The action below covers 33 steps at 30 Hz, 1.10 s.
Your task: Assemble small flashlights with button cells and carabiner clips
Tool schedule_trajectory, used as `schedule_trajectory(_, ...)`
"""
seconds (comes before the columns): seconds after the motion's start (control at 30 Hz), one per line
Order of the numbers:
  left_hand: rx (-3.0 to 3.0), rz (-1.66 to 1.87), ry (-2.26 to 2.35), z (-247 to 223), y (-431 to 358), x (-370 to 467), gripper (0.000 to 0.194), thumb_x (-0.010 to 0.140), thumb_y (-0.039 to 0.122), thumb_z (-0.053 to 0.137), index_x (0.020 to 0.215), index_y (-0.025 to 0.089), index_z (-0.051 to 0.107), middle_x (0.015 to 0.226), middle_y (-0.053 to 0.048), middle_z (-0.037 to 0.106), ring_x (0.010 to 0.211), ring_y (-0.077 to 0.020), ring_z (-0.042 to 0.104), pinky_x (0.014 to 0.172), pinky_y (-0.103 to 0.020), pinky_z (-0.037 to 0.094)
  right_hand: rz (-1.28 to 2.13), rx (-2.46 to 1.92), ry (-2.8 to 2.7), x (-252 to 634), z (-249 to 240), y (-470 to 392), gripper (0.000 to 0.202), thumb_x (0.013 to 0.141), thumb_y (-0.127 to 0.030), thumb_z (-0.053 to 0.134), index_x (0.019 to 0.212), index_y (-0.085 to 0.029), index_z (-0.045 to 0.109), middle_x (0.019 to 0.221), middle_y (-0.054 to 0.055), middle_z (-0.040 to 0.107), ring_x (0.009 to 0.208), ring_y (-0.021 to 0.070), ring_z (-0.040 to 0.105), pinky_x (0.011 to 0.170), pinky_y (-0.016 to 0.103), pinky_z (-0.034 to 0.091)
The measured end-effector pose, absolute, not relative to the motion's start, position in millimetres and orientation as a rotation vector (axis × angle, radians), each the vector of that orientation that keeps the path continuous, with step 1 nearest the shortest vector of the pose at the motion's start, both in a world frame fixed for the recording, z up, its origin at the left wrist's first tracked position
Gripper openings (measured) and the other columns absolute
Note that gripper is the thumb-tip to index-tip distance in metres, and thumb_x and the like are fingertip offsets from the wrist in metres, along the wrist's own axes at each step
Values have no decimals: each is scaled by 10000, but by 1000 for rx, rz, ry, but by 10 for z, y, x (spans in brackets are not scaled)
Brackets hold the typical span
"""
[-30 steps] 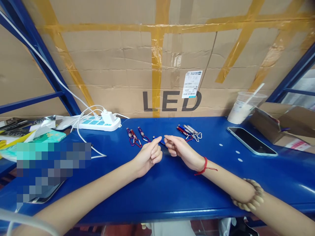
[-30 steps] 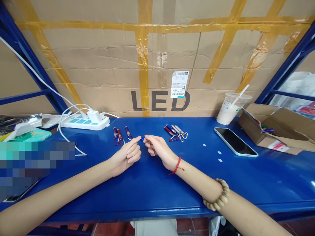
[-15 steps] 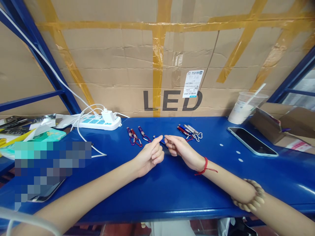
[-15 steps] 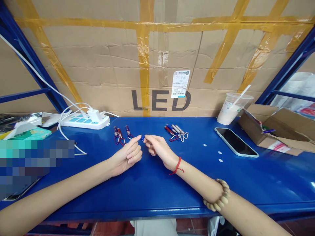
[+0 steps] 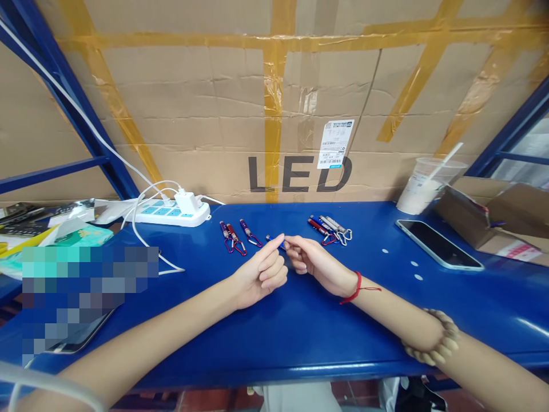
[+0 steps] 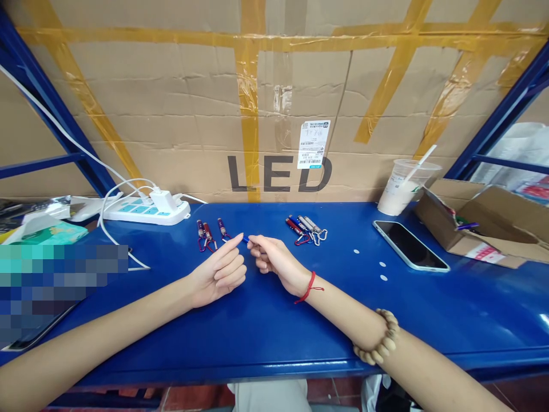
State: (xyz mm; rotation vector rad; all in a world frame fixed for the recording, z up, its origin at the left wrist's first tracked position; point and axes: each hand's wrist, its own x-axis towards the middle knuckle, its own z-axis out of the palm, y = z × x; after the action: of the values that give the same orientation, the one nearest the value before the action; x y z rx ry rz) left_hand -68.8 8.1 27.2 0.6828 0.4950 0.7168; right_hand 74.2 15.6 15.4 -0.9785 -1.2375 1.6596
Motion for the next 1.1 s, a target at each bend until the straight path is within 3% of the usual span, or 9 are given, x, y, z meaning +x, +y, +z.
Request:
schedule_trajectory(0.63,610,803,494,219,129,-684,645,945,292,322,319,170,229,300,30,217,302,-64,254,374,-186,280,1868,-885,-1119,747,202,130,276,767,-405,580,716,-180,427,561,-84,287,444,48,226,443,195,184)
schedule_trajectory(0.97,610,814,498,193,149,-678,663,952,287,310,302,170,256,276,21,269,290,-56,296,368,-190,289,1753,-859,-1307,737,188,99,321,785,-430,586,686,-174,420,583,-72,312,470,48,254,449,197,194)
schedule_trajectory(1.1,619,839,607,199,138,-667,658,933,311,373,293,174,298,254,34,264,284,-53,295,392,-181,330,1657,-843,-1471,710,201,58,336,685,-401,715,760,-180,473,620,-69,380,477,40,285,425,181,173)
